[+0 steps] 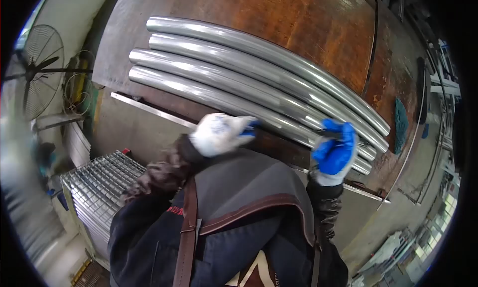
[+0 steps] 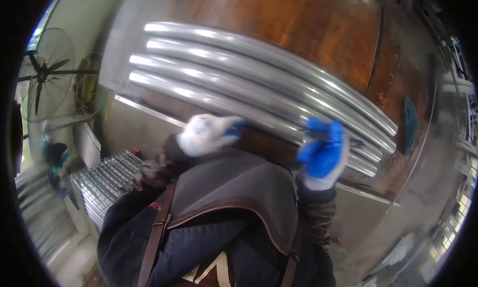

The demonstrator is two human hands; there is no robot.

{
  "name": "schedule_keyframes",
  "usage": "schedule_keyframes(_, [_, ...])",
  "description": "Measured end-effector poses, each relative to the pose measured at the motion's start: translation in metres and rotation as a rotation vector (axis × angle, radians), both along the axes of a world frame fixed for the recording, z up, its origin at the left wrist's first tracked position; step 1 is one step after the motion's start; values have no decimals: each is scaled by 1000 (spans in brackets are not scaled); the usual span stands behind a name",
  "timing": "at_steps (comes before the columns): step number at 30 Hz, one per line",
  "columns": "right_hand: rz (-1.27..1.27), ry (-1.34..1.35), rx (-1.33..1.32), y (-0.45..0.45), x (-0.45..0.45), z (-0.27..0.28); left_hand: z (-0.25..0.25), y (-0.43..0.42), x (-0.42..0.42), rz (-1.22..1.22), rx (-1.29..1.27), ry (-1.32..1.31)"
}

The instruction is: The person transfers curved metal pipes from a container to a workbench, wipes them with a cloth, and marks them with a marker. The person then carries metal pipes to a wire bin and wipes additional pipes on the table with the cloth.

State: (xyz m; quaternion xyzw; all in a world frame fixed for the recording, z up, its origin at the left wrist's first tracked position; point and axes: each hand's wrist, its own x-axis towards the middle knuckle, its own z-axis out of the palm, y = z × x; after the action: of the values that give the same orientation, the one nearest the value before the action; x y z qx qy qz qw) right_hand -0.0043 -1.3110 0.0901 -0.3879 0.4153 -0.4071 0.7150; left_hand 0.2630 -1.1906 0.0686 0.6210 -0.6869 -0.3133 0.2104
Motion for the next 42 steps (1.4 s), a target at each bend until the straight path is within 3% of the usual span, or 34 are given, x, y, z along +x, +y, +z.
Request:
schedule_keyframes(1, [-198,-177,-197,-10,8,-1,0,12,27,88,99,7])
schedule_keyframes(4, [-238,-33,-130,-7,68,18,-12,33,90,347,73,-65])
schedule_keyframes(5, [-161,110,-214,-4,92,7,-27,32,105,360,-194,-57])
schedule_keyframes(7, [-34,295,-334,-10,116,-28,-55,29,124,367,-464,-31])
schedule_keyframes(15, [-16,364,-472,-21,162,-79,-95,26,139,343,-509,-163])
schedule_keyframes(17, [-22,368,-507,-20,165,-81,-97,28,138,340,-510,-167])
schedule_keyframes(21, [-74,237,-258,-14,160,-74,-100,28,139,313,-496,-233])
schedule_keyframes(26, [-30,336,-376,-18,184,-71,-102,27,139,307,-512,-265])
schedule_keyframes(29, [59,485,-202,-15,159,-67,-101,27,142,293,-505,-250])
schedule_keyframes(31, [-113,320,-264,-19,147,-37,-101,28,142,292,-495,-242])
schedule_keyframes(33, [-314,332,-378,-31,112,-27,-93,22,144,332,-535,-50])
schedule_keyframes(34, [-333,524,-500,-35,92,-16,-88,15,150,320,-536,-55])
schedule_keyframes(36, [-478,610,-446,-47,53,-12,-74,-8,164,302,-544,-104])
schedule_keyframes(38, [-498,580,-537,-62,14,-23,-62,-39,180,276,-474,-181])
schedule_keyframes(42, [-546,499,-810,-85,-37,-49,-83,-91,208,263,-369,-304])
